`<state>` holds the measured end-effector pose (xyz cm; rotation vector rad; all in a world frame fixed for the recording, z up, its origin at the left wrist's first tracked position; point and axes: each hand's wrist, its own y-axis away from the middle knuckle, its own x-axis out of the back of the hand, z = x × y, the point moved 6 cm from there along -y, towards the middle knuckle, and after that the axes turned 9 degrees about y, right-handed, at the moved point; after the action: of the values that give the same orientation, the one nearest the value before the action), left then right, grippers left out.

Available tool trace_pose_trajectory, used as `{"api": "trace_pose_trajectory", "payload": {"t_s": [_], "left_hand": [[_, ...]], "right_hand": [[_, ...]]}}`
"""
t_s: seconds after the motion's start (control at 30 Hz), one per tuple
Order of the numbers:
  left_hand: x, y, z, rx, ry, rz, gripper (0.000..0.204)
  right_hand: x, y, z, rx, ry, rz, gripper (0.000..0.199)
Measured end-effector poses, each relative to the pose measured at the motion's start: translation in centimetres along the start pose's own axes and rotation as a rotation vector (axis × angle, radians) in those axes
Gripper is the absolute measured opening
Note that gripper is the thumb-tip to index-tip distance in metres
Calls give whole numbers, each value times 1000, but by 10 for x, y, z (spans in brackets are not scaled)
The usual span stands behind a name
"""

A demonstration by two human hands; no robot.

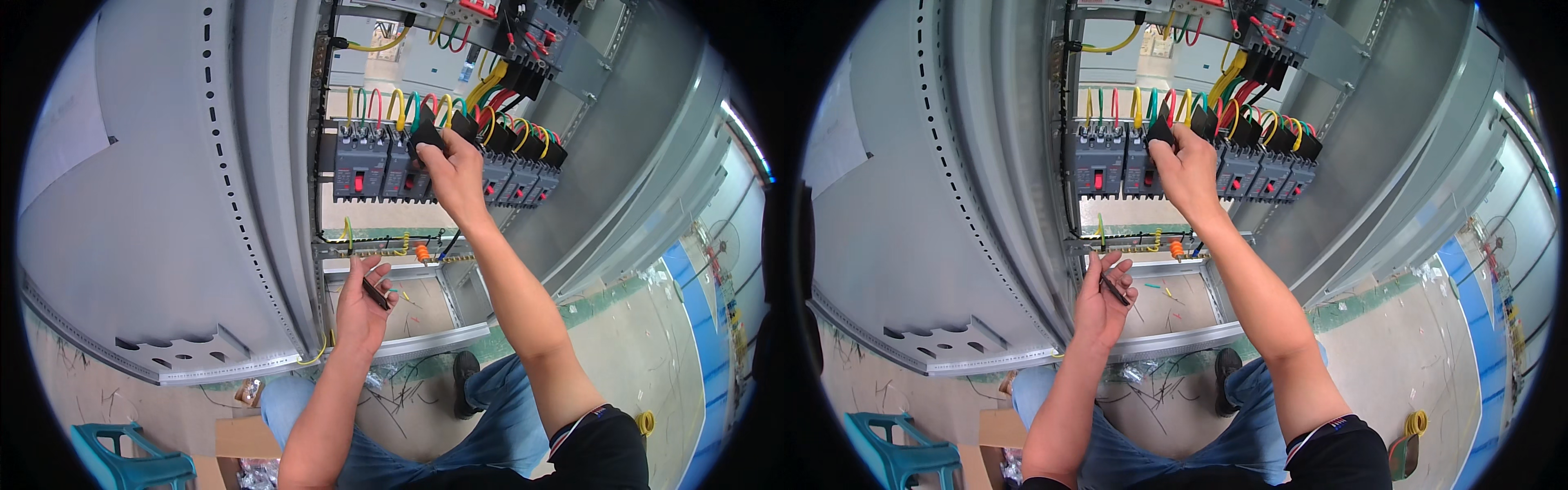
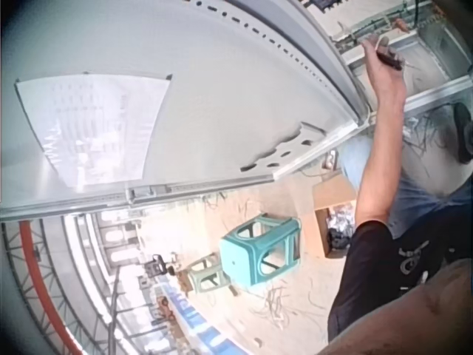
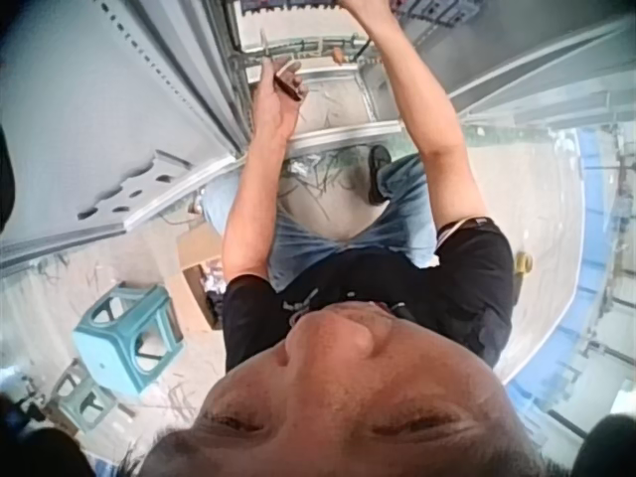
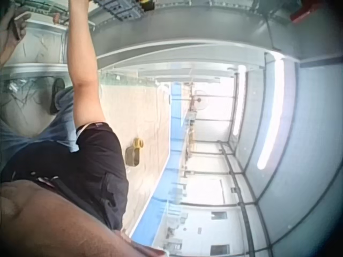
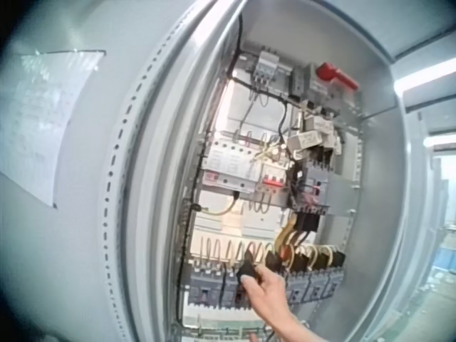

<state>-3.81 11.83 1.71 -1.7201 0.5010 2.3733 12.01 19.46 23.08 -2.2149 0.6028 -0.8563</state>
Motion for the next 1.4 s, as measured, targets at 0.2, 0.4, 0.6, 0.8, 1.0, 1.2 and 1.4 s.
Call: {"api": "trace_pose_trajectory", "payload": {"t_s": [0.2, 0.4, 0.6, 0.8, 1.0, 1.2, 1.4], "left_hand": [[3, -1, -6, 34, -78, 60, 56], [6, 5, 0, 28, -89, 90, 55], [8, 5, 2, 24, -92, 91, 57], [-1, 5, -11, 47, -91, 72, 58], [5, 5, -6, 35, -96, 92, 57], [-6, -1, -28, 75, -131, 45, 57], [3, 6, -7, 47, -108, 72, 57]], "right_hand": [[-1, -10, -21, 152, 288, 60, 30], [23, -3, -54, 391, 401, 194, 41], [35, -8, -102, 856, 301, 475, 43], [15, -58, -45, 765, 495, 340, 39], [44, -16, -93, 944, 153, 306, 40], [-20, -56, -47, 912, 457, 291, 29], [15, -27, -100, 879, 249, 436, 27]]}}
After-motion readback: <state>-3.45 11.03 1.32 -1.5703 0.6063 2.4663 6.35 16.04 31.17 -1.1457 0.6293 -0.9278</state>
